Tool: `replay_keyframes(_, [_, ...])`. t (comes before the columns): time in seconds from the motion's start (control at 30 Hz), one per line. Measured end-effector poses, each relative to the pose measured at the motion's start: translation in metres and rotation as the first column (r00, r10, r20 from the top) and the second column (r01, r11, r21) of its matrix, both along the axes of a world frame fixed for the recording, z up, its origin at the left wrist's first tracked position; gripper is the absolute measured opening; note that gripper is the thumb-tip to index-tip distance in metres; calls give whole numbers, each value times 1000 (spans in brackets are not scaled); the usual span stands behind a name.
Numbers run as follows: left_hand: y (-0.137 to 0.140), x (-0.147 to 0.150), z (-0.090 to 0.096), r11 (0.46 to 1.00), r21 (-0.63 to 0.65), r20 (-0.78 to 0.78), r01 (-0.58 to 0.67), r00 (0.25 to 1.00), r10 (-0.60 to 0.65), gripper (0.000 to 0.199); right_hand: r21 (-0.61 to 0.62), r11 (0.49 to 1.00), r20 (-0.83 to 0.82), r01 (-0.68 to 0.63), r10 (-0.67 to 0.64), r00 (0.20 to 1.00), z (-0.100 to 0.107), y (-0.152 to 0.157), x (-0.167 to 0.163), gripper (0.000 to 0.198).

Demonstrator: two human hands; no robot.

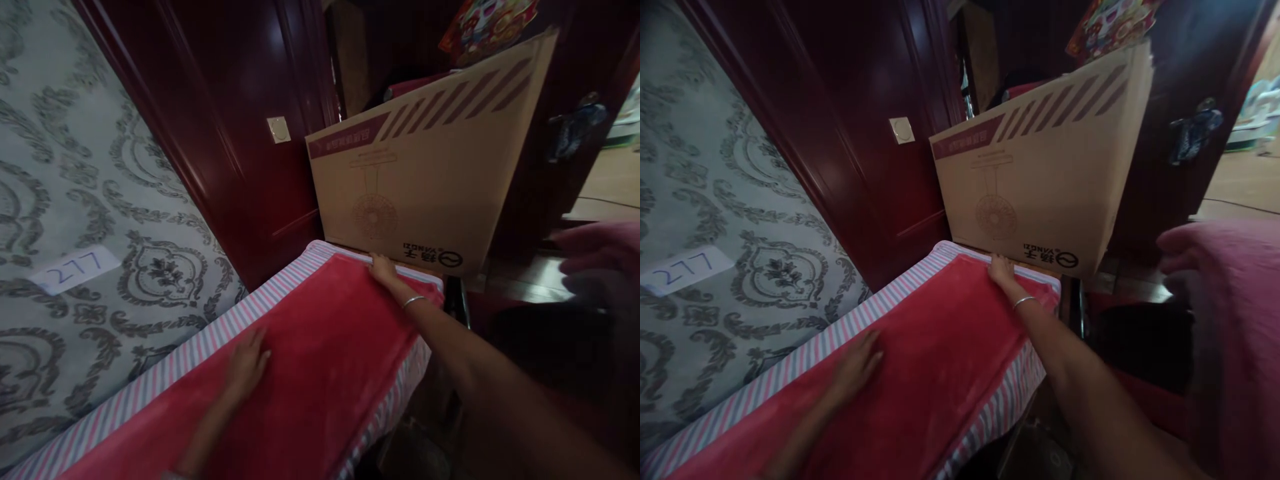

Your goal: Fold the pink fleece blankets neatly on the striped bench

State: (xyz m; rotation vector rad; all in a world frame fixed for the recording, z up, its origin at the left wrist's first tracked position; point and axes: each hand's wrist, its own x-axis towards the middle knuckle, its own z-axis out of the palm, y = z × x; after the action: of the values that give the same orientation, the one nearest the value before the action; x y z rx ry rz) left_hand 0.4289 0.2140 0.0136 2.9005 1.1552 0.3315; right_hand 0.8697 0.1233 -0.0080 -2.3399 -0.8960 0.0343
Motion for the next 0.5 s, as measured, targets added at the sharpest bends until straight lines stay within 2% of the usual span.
replay_keyframes(0.1, [43,-16,10,979,-23,-12,-204,979,204,57,-9,996,-23,-90,90,996,-3,32,10,49])
replay_keyframes(0.2, [68,-39,14,928,-93,-34,-360,933,358,60,-9,986,-41,-165,165,985,-6,65,18,52])
replay_keyframes(0.27, [79,-53,16,908,-180,-62,-377,926,372,54,-8,980,-52,-198,198,979,-7,87,23,51])
replay_keyframes(0.37, [88,-65,18,897,-295,-47,-329,943,330,44,-14,974,-77,-228,227,971,-9,116,31,47])
replay_keyframes(0.5, [92,-65,13,890,-308,-21,-337,937,348,37,-49,974,-124,-219,212,969,-15,139,37,35])
